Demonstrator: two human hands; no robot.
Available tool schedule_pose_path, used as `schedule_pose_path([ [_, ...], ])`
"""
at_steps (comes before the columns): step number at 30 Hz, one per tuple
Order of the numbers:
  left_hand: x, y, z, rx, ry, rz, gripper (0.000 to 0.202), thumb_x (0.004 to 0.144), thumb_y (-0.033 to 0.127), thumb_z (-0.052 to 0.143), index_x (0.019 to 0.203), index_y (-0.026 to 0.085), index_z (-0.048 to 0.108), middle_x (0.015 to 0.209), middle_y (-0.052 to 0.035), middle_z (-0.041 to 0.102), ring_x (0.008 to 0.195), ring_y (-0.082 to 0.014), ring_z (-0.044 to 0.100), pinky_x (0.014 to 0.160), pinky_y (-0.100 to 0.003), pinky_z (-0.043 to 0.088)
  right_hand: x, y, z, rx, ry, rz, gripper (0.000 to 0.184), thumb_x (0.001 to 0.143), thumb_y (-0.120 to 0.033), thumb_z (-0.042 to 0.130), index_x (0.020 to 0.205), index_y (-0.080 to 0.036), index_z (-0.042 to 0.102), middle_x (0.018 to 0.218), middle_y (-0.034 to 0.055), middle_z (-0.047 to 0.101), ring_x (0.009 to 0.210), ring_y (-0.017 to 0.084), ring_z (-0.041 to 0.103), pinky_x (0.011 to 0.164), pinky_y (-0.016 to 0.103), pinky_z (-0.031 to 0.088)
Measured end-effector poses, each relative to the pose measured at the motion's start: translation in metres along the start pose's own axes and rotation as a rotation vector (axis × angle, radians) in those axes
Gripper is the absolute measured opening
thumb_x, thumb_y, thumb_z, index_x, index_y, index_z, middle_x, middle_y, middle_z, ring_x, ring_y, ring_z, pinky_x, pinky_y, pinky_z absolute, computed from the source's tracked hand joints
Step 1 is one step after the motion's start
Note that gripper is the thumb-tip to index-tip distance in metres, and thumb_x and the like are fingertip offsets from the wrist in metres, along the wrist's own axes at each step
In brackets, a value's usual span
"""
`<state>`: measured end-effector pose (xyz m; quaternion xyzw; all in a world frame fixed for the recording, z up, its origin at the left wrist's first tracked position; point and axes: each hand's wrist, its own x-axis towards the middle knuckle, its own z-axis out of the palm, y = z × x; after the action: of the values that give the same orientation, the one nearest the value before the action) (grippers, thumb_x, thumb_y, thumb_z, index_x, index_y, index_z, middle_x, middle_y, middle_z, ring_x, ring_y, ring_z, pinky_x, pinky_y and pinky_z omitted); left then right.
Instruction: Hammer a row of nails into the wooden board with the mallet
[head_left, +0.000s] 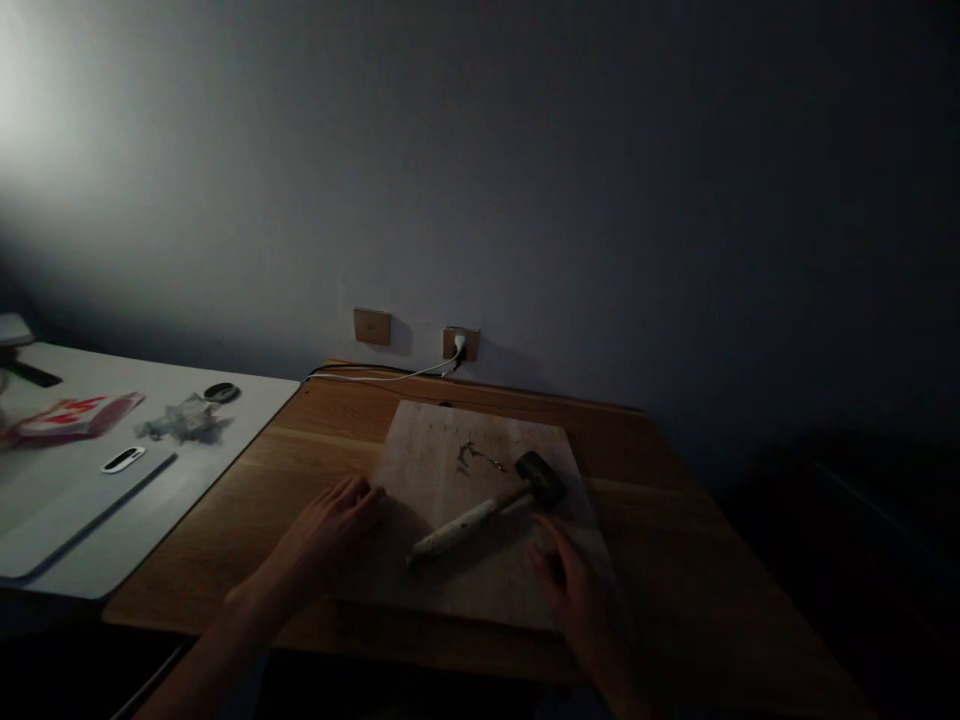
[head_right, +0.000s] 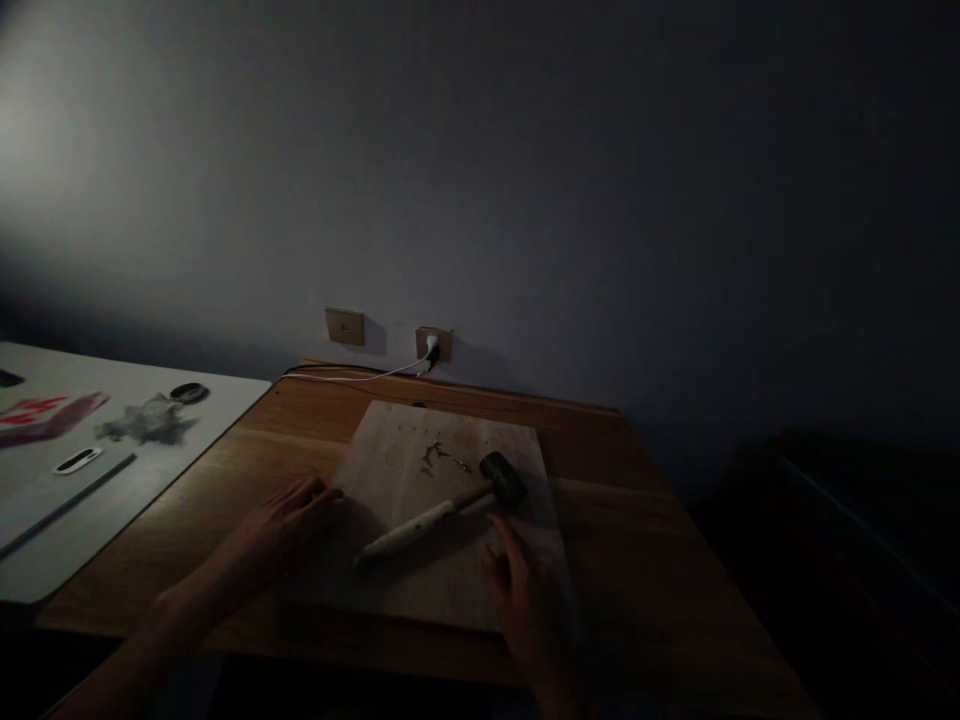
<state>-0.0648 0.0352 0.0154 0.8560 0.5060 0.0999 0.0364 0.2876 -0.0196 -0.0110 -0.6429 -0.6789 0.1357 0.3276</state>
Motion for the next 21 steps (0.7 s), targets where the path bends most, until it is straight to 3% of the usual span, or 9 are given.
schedule_pose_path([
  [2, 0.016, 0.006, -0.003, 0.033, 0.022, 0.029, 0.020, 0.096, 0.022, 0.057, 0.114, 0.021, 0.067, 0.108, -0.0096, 0.066, 0.100, -0.0256, 0.065, 0.089, -0.039, 0.053, 0.013, -0.023, 0.005, 0.035, -0.197, 0.044, 0.058, 0.102, -0.058, 0.040, 0.145, -0.022, 0.057, 0.085, 0.0050, 0.076, 0.079, 0.022, 0.073, 0.073, 0.031, 0.054],
  [4, 0.031, 0.015, -0.004, 0.026, 0.024, 0.080, 0.023, 0.098, 0.027, 0.058, 0.119, 0.020, 0.065, 0.113, -0.0104, 0.066, 0.103, -0.0262, 0.064, 0.092, -0.041, 0.052, 0.029, -0.042, 0.009, 0.031, -0.280, 0.083, 0.060, 0.102, -0.058, 0.039, 0.149, -0.023, 0.054, 0.074, 0.0027, 0.073, 0.072, 0.023, 0.071, 0.070, 0.031, 0.051],
  [8, 0.058, 0.030, -0.001, -0.015, -0.018, 0.228, 0.023, 0.099, 0.031, 0.060, 0.119, 0.020, 0.064, 0.116, -0.0096, 0.065, 0.104, -0.0244, 0.064, 0.092, -0.039, 0.052, 0.051, -0.058, 0.018, 0.062, -0.322, 0.151, 0.058, 0.100, -0.058, 0.038, 0.135, -0.021, 0.065, 0.092, 0.0103, 0.078, 0.093, 0.028, 0.073, 0.083, 0.035, 0.051],
  [11, 0.072, 0.034, 0.001, -0.019, -0.015, 0.293, 0.026, 0.097, 0.032, 0.063, 0.120, 0.020, 0.064, 0.114, -0.0095, 0.065, 0.105, -0.0249, 0.064, 0.092, -0.039, 0.052, 0.054, -0.052, 0.021, 0.123, -0.313, 0.197, 0.054, 0.097, -0.064, 0.038, 0.107, -0.024, 0.073, 0.097, 0.0104, 0.077, 0.098, 0.028, 0.072, 0.087, 0.036, 0.050],
  [15, 0.091, 0.032, 0.002, -0.003, -0.003, 0.300, 0.028, 0.097, 0.032, 0.062, 0.123, 0.020, 0.063, 0.119, -0.0107, 0.064, 0.108, -0.0248, 0.063, 0.096, -0.039, 0.052, 0.042, -0.027, 0.011, 0.385, -0.257, 0.299, 0.052, 0.091, -0.073, 0.045, 0.090, -0.024, 0.064, 0.089, 0.0069, 0.074, 0.088, 0.025, 0.072, 0.077, 0.033, 0.055],
  [18, 0.110, 0.029, 0.004, 0.020, -0.012, 0.288, 0.030, 0.098, 0.028, 0.060, 0.126, 0.019, 0.062, 0.127, -0.0118, 0.061, 0.111, -0.0250, 0.063, 0.095, -0.038, 0.053, 0.031, -0.005, -0.003, 0.722, -0.305, 0.440, 0.050, 0.084, -0.071, 0.058, 0.106, -0.026, 0.054, 0.100, 0.0067, 0.073, 0.084, 0.025, 0.072, 0.056, 0.031, 0.057],
  [21, 0.135, 0.032, 0.005, 0.022, -0.013, 0.301, 0.031, 0.095, 0.022, 0.060, 0.127, 0.020, 0.062, 0.128, -0.0113, 0.062, 0.109, -0.0240, 0.063, 0.094, -0.036, 0.053, 0.022, 0.010, -0.014, 0.917, -0.302, 0.500, 0.067, 0.077, -0.065, 0.071, 0.126, -0.031, 0.039, 0.115, 0.0094, 0.071, 0.076, 0.025, 0.072, 0.043, 0.028, 0.053],
])
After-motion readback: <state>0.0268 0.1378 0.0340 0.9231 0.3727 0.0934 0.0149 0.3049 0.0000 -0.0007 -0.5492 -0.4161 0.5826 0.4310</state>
